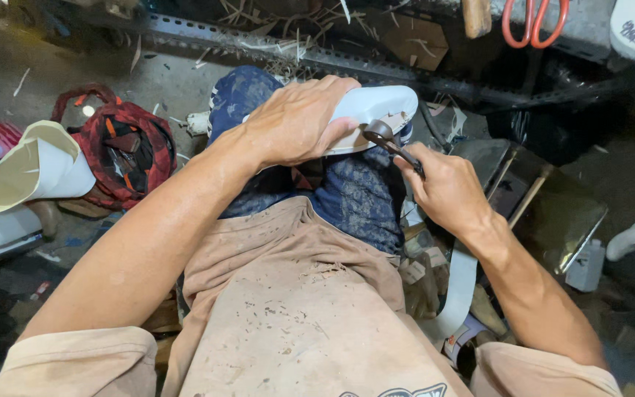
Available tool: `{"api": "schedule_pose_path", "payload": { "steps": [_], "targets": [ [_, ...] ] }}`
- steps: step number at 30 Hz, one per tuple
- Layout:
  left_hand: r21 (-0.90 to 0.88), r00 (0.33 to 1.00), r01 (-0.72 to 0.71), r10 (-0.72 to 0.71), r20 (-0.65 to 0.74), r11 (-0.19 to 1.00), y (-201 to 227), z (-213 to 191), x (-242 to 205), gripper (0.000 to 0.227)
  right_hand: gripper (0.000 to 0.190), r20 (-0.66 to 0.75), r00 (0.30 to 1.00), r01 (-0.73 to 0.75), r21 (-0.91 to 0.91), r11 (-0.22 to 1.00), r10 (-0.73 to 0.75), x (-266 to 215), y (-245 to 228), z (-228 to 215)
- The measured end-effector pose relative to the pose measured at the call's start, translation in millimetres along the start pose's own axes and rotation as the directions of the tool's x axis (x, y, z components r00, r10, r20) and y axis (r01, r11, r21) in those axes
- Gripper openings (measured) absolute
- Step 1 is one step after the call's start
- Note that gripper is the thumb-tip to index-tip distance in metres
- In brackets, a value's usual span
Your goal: The person sits on the floor and holds a white shoe on their lap. They use a hammer to tap the sole and heel area, then use pliers to pull and adjust material around the shoe's opening. The person alternates between hammering and using pliers to work on the shoe's structure.
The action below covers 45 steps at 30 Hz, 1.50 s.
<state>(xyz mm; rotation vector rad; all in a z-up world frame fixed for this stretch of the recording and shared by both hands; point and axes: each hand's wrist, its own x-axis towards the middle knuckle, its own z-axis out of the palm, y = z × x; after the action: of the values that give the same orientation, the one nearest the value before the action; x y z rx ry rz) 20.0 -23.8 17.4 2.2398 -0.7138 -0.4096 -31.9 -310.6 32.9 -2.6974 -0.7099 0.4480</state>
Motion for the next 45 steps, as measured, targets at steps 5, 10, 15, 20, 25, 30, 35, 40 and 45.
{"api": "schedule_pose_path", "payload": {
  "steps": [5, 10, 15, 20, 25, 30, 35, 40, 45],
  "targets": [
    [0.067, 0.99, -0.094, 0.1, -0.095, 0.993, 1, 12, -7, 0.041, 0.009, -0.199, 0.979, 0.035, -0.019, 0.999, -0.038, -18, -15, 34],
    [0.299, 0.956, -0.139, 0.207, -0.208, 0.944, 6, 32, -24, 0.053, 0.019, -0.104, 0.982, -0.147, 0.107, 0.983, 0.158, -33, -13, 55],
    [0.052, 0.987, 0.064, -0.056, -0.15, 0.997, 13, 31, -21, 0.053, 0.03, 0.262, 0.955, -0.255, 0.48, 0.839, 0.14, -14, -33, 19],
    [0.122, 0.99, 0.115, -0.103, -0.1, 0.986, 7, 30, -12, 0.052, 0.036, 0.657, 0.752, -0.206, 0.302, 0.931, -0.046, -25, -79, -42],
    [0.028, 0.982, 0.156, -0.158, 0.106, 0.987, -3, 17, 6, 0.056, 0.035, 0.104, 0.994, -0.078, 0.356, 0.931, 0.044, 67, 1, -67],
    [-0.229, 0.947, 0.13, -0.053, 0.316, 0.965, -26, 7, 22, 0.062, 0.05, -0.563, 0.774, -0.381, -0.049, 0.923, 0.29, 207, 115, -8],
    [-0.349, 0.923, 0.131, 0.014, 0.384, 0.928, -41, -7, 24, 0.064, 0.04, -0.628, 0.713, -0.334, 0.084, 0.939, 0.31, 200, 116, 4],
    [-0.477, 0.875, 0.225, 0.039, 0.482, 0.85, -62, -5, 28, 0.069, 0.047, -0.603, 0.754, -0.057, 0.334, 0.941, 0.26, 101, 3, -38],
    [-0.453, 0.895, 0.207, 0.019, 0.445, 0.867, -68, 10, 29, 0.08, 0.029, -0.499, 0.808, -0.056, 0.466, 0.883, 0.314, 18, -47, -11]
  ]
}}
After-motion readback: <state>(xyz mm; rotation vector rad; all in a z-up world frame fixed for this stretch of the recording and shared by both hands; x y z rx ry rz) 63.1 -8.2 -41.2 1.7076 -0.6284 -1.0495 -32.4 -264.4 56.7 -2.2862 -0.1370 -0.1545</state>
